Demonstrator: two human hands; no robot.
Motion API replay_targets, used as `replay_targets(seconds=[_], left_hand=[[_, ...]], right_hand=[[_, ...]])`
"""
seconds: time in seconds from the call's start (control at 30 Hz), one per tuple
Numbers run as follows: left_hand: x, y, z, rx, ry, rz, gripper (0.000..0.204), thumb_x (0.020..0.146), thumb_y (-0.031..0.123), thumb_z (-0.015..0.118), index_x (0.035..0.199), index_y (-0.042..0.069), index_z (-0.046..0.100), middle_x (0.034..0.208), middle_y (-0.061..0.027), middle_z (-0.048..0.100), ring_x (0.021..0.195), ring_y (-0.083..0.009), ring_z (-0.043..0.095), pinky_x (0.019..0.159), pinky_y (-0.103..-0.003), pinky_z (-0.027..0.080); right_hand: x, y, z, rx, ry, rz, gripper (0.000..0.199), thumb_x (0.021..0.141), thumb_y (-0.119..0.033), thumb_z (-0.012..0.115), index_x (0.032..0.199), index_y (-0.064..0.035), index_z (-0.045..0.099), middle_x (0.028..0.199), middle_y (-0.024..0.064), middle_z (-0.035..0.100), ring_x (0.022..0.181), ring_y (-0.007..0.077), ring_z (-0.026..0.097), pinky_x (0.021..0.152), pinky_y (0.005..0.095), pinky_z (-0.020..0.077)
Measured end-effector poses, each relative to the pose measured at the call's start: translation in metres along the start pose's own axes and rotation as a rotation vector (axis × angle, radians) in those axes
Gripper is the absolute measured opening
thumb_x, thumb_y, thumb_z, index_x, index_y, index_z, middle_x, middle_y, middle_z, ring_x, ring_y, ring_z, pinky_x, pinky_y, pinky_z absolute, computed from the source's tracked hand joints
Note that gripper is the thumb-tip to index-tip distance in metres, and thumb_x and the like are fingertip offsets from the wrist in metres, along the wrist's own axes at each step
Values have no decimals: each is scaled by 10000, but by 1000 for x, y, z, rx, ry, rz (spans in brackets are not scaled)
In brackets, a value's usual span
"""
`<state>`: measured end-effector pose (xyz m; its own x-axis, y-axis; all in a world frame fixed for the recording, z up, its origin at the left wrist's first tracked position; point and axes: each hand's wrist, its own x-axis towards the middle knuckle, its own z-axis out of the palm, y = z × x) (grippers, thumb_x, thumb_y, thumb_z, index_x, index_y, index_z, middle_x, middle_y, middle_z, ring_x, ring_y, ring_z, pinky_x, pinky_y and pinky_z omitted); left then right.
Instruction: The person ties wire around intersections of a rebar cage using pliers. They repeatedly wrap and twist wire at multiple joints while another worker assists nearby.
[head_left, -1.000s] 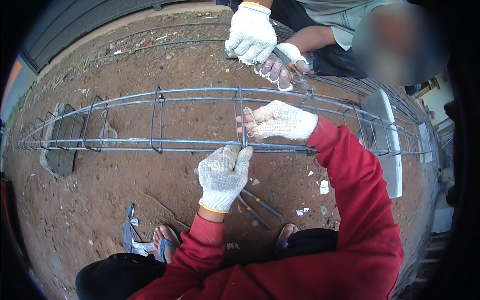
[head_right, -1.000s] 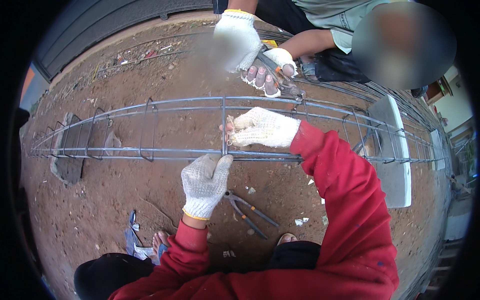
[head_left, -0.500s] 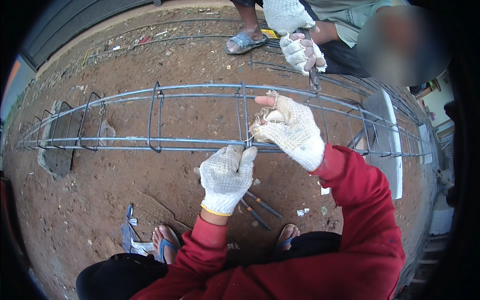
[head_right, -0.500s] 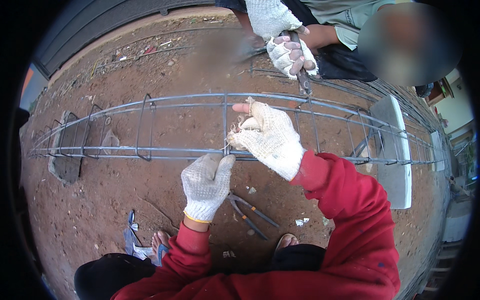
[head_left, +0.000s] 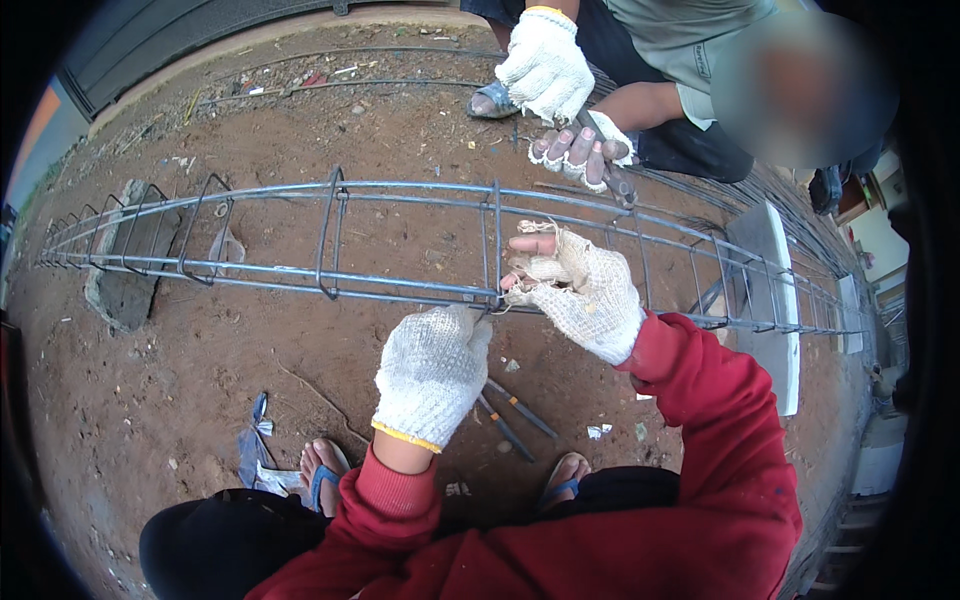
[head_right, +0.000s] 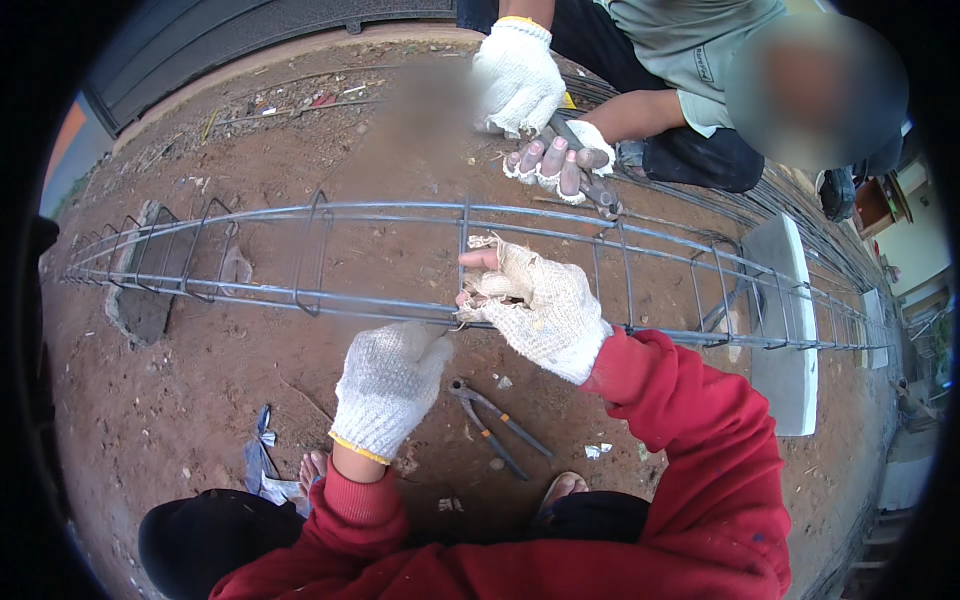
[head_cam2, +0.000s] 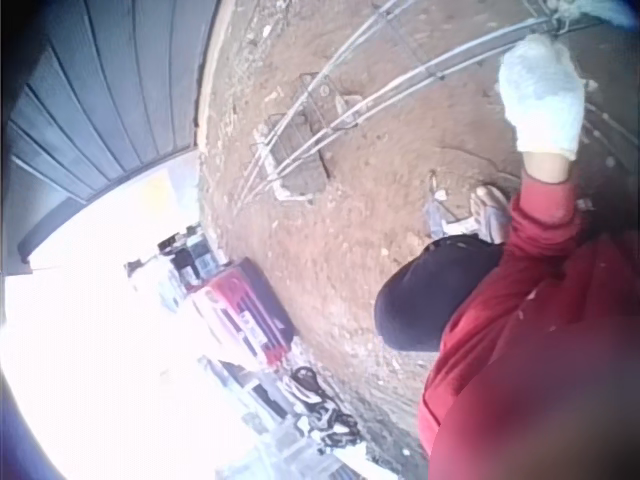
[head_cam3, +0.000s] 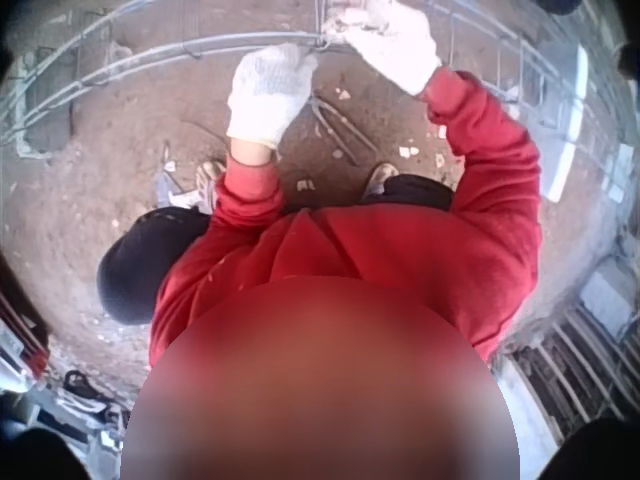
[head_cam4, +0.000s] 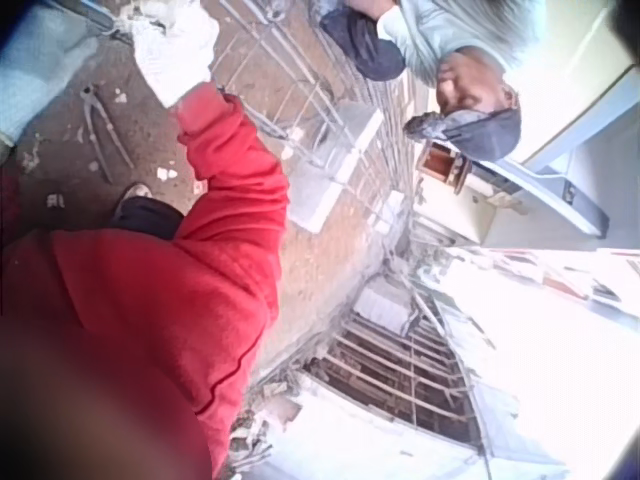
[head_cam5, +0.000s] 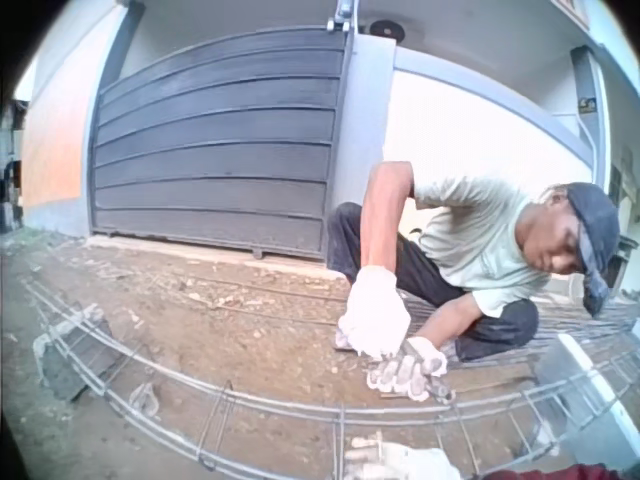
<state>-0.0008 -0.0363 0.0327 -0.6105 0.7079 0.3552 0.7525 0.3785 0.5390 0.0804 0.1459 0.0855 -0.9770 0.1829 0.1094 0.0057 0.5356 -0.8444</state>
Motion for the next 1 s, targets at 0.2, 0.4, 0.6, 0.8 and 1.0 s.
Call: replay_targets(seconds=[0.2, 0.4, 0.6, 0.8, 1.0], left_hand=[[3, 15, -39, 84, -11, 17, 171, 829, 175, 640, 741, 31, 612, 682, -192, 602, 655, -385, 619, 590, -457, 485], [18, 46, -84, 166, -70, 108, 110, 814, 181, 641, 781, 77, 655, 669, -153, 591, 677, -362, 622, 603, -462, 490], [45, 57, -127, 327, -108, 571, 217, 739, 155, 670, 950, 111, 700, 913, -71, 648, 854, -293, 635, 730, -398, 516], [43, 90, -158, 208, 31, 644, 289, 783, 115, 678, 1069, 78, 679, 1044, -114, 675, 896, -302, 654, 784, -372, 530], [0, 156, -207, 48, -139, 138, 116, 860, 118, 647, 921, 30, 690, 806, -110, 699, 703, -252, 683, 652, -328, 546]], right_hand=[[-5, 5, 0, -49, -7, 19, 274, 863, -64, 657, 1129, -4, 632, 936, 81, 721, 874, 169, 708, 769, 277, 557], [2, 12, -2, -526, -79, -626, 352, 720, -5, 667, 1062, -86, 684, 840, 101, 683, 744, 288, 675, 645, 365, 551], [-1, 9, -1, -35, -5, -353, 214, 850, -97, 612, 1060, -60, 633, 896, 129, 690, 810, 316, 682, 699, 386, 547], [19, -10, -2, -471, -73, -333, 265, 933, -271, 543, 1006, -40, 648, 827, 185, 677, 785, 351, 674, 700, 440, 531], [57, -17, -17, 33, -293, 12, 510, 1006, -457, 410, 977, 2, 631, 685, 110, 651, 604, 197, 657, 618, 365, 519]])
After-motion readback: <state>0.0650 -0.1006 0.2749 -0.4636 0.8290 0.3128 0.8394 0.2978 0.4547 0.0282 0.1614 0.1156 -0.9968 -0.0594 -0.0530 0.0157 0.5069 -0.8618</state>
